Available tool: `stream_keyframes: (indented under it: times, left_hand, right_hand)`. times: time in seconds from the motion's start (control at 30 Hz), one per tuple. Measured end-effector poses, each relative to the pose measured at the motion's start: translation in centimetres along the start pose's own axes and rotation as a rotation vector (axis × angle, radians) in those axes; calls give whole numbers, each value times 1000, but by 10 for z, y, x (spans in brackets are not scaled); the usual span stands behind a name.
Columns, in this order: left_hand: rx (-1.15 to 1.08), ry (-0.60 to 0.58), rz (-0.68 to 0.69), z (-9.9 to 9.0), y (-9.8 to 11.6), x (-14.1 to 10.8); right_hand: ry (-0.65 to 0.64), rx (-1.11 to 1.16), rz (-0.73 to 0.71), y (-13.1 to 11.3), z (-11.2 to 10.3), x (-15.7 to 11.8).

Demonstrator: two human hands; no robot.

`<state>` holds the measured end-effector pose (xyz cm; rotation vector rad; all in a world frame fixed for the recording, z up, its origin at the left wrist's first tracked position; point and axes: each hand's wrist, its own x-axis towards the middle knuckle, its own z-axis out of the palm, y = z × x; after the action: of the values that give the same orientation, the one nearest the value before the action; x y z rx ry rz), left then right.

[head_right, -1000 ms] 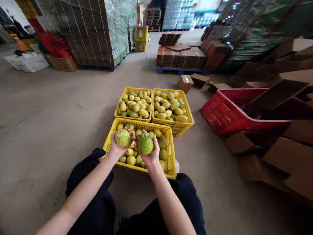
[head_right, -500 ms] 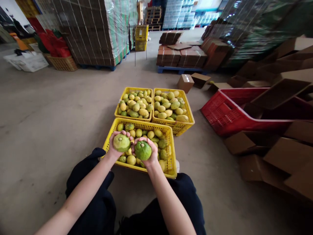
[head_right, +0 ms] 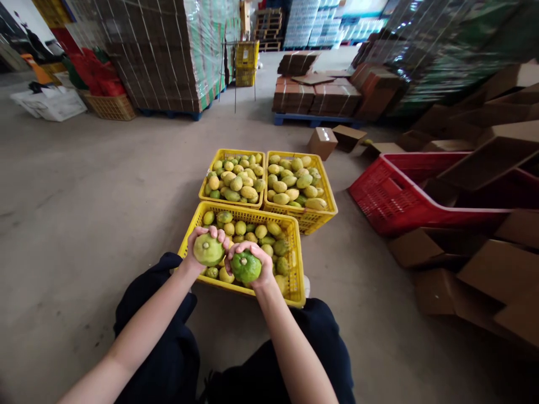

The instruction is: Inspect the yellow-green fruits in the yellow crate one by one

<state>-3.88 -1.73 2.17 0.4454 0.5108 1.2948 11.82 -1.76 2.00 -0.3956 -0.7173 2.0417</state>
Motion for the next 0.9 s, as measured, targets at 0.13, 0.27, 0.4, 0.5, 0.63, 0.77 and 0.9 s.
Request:
stream_keyframes:
  times: [0.13,0.27,0.4,0.5,0.63,0.77,0.9]
  left_hand:
    - [-74,88,-12,10,1,1]
    - [-261,327,24,10,-5,11]
    - [-388,557,-8,0,-12,20]
    - [-386,650,-38,-3,-14,23]
    - [-364,648,-97,-1,-14,24]
    - [-324,656,-104,0,-16,25]
    - [-276,684,-103,1,-16,25]
  right_hand:
    - [23,14,19,1,0,3]
    - [250,179,53,3,-1,10]
    - [477,372,24,4,-3,17]
    - [567,469,-5,4,-3,19]
    - [712,562,-6,2,1,21]
    - [796,573,11,2,3,23]
    - [826,563,26,2,3,24]
